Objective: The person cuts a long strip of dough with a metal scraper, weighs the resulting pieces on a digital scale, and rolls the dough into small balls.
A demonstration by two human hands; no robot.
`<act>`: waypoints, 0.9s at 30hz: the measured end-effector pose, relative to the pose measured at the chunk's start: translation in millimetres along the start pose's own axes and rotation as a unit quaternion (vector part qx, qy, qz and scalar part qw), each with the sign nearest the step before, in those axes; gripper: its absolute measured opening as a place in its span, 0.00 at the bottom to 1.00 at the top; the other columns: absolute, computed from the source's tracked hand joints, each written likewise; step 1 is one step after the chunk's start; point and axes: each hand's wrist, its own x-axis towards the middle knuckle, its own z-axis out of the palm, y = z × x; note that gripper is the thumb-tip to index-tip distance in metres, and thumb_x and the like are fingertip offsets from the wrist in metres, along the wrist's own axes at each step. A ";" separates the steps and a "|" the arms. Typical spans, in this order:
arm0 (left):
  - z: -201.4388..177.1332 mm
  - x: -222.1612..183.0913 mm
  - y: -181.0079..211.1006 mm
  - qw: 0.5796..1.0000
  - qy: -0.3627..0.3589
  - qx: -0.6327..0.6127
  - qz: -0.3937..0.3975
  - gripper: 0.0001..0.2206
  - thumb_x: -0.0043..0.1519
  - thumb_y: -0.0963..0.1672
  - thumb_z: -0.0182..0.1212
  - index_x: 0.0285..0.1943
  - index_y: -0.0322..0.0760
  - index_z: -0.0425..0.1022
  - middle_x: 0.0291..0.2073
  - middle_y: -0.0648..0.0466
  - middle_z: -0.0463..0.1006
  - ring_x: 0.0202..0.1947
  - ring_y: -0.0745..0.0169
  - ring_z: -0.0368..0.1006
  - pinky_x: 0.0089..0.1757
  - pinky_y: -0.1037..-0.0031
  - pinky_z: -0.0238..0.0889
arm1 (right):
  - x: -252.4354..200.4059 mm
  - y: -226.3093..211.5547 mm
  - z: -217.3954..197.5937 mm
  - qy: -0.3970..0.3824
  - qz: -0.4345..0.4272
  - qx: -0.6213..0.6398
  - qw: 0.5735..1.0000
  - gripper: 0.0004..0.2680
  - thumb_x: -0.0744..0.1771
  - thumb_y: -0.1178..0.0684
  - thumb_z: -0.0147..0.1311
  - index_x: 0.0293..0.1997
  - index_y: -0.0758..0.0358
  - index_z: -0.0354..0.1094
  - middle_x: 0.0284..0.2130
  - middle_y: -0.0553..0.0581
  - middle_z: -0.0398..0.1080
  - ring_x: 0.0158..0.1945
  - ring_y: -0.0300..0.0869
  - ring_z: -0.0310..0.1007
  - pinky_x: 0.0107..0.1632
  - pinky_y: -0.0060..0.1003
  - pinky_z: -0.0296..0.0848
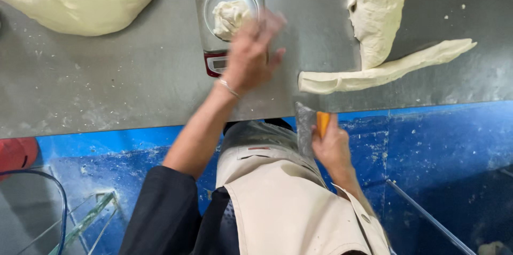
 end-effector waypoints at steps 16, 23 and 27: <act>57.7 -89.9 13.7 0.880 -0.112 -0.347 -0.305 0.11 0.57 0.39 0.67 0.48 0.37 0.84 0.30 0.46 0.85 0.25 0.62 0.79 0.31 0.71 0.72 | 29.1 -52.5 -19.2 0.053 -0.029 -0.005 0.998 0.14 0.69 0.56 0.56 0.57 0.70 0.57 0.29 0.74 0.74 0.33 0.68 0.77 0.37 0.58 0.74; 23.8 -74.3 21.8 0.901 -0.040 -0.278 -0.330 0.10 0.61 0.38 0.64 0.51 0.38 0.83 0.38 0.48 0.85 0.38 0.59 0.84 0.42 0.72 0.76 | 54.4 -72.7 59.8 0.048 -0.070 -0.114 0.990 0.14 0.67 0.59 0.52 0.56 0.76 0.54 0.28 0.75 0.73 0.30 0.70 0.74 0.35 0.61 0.72; -31.6 -52.8 9.3 0.962 0.157 -0.188 -0.120 0.25 0.68 0.41 0.65 0.75 0.42 0.64 0.71 0.49 0.68 0.72 0.50 0.68 0.65 0.65 0.66 | 18.5 -54.3 53.8 0.013 -0.036 -0.097 0.995 0.14 0.67 0.58 0.53 0.54 0.75 0.54 0.25 0.77 0.72 0.28 0.72 0.73 0.33 0.63 0.71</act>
